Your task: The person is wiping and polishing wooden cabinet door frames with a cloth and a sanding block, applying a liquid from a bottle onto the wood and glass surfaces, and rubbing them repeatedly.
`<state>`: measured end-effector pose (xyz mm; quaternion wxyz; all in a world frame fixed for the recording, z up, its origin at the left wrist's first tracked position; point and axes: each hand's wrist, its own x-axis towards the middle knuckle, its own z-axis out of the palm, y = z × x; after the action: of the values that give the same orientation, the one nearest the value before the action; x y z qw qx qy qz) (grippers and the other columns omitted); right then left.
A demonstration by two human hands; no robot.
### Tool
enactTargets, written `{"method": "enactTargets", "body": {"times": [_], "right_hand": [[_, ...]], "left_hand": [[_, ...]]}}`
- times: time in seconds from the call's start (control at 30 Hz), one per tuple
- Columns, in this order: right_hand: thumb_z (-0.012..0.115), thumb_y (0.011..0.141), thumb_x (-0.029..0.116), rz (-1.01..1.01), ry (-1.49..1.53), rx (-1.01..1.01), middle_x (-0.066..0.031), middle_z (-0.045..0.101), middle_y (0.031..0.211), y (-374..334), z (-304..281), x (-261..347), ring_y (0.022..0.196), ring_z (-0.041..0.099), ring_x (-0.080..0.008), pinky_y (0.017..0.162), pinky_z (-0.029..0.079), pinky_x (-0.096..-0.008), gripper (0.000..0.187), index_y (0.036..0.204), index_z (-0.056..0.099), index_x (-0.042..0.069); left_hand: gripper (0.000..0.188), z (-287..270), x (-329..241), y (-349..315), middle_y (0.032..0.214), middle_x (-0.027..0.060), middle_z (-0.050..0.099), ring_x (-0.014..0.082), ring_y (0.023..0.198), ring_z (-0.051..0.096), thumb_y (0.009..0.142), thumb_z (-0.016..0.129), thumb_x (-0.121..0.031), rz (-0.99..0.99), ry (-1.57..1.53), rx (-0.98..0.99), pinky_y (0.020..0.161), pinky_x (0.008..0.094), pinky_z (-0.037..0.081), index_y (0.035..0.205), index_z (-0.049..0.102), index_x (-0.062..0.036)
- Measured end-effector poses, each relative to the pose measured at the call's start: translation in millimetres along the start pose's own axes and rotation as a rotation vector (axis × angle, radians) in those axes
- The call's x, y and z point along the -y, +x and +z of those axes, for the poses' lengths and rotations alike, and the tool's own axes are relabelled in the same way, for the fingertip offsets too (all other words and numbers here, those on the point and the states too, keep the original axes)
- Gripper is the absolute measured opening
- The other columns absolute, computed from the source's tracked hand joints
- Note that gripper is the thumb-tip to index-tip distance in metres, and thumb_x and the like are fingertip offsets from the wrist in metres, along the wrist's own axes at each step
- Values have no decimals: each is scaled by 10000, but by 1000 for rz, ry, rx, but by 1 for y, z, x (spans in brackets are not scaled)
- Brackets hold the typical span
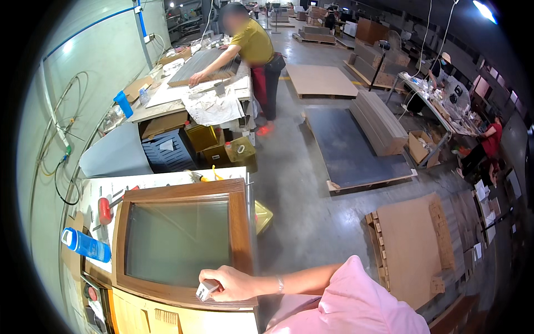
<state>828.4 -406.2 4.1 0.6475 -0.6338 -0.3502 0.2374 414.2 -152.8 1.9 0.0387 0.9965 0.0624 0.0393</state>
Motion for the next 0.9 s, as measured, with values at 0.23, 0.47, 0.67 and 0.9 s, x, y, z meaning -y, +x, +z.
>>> {"method": "enactTargets", "body": {"times": [0.23,0.47,0.67,0.9], "right_hand": [[623,796,26,-31,-17,-30,-102,588,667,-2,3,-6,569,560,-156,562,450,-310,242,1011,515,5],[620,797,13,-46,-10,-37,-106,619,709,-3,5,-10,589,579,-152,580,471,-302,255,1029,517,-7],[617,789,25,-54,-27,-32,-113,600,693,-2,4,-11,592,591,-168,586,475,-312,264,1030,516,-12],[612,791,35,-39,-37,-29,-107,587,696,-3,3,-6,597,572,-165,597,466,-310,248,1014,514,-10]], "left_hand": [[421,1,-4,3,987,137,635,306,928,587,827,573,-417,-4,6,-33,979,509,359,997,640,-38],[436,-1,-11,5,1003,116,645,284,944,590,829,576,-424,-1,-2,-67,984,500,358,1036,651,-47],[436,-3,-15,7,1010,120,642,287,954,588,829,575,-423,1,-12,-78,994,493,354,1033,650,-45],[450,-2,-9,1,1021,132,632,302,981,578,820,578,-420,-25,20,-24,998,493,356,1059,642,-44]]}}
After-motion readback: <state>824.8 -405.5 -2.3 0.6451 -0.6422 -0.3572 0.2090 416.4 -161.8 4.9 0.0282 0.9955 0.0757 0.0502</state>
